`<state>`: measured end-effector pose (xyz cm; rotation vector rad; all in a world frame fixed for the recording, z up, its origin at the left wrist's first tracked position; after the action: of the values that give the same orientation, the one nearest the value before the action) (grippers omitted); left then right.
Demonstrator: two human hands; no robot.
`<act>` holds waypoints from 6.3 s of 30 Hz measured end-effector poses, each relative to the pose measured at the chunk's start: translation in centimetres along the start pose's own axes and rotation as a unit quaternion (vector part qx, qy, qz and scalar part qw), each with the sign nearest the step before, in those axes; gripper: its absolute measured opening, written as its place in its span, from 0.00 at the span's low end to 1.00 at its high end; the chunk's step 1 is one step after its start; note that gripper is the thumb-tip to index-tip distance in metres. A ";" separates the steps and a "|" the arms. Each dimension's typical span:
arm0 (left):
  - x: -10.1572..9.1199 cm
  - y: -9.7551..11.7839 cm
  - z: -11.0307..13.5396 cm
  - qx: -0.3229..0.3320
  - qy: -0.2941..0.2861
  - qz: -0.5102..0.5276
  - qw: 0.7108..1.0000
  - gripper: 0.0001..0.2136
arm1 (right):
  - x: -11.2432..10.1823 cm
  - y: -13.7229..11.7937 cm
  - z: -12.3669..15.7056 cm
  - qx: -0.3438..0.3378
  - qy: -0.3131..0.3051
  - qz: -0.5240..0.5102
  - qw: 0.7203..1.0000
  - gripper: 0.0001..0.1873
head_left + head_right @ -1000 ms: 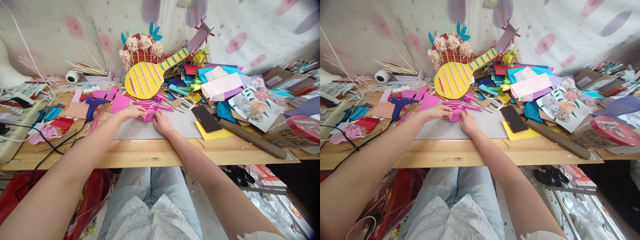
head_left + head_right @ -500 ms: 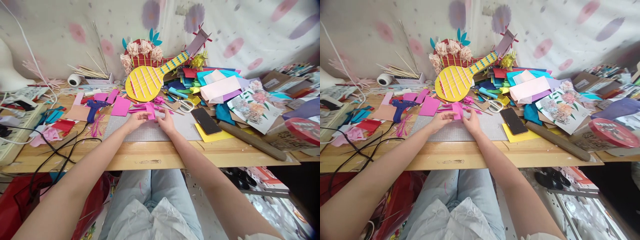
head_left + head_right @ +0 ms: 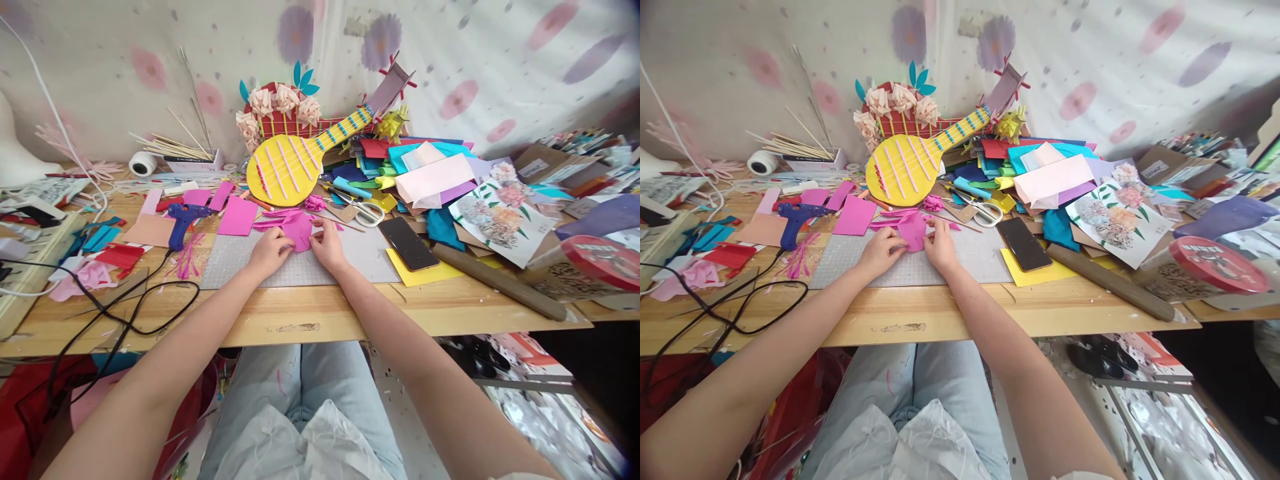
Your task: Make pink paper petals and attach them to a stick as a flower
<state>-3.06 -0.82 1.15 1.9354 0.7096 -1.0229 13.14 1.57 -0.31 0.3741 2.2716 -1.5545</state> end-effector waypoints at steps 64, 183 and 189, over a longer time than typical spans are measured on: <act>1.1 0.4 -1.3 -0.093 0.007 -0.028 0.995 0.02 | 1.3 0.0 -0.3 -0.031 -0.110 0.207 0.972 0.12; 0.9 0.6 -0.3 -0.217 -0.048 -0.072 0.972 0.14 | 1.3 -1.5 0.6 0.006 -0.122 0.277 0.953 0.17; 0.9 0.6 -0.4 -0.215 -0.042 -0.070 0.973 0.14 | 1.0 -1.4 0.1 0.071 -0.075 0.289 0.952 0.15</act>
<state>-2.00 -0.67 0.78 1.4769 0.9437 -0.9376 11.70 1.05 0.40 0.8418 1.7204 -1.3747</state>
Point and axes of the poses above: each hand's wrist, its own z-axis away from the middle knuckle, its own x-axis out of the palm, y = z × x, the point moved 3 cm from there along -z, towards the middle knuckle, and after that the axes turned 7 degrees about -y, right-handed, at the moved point
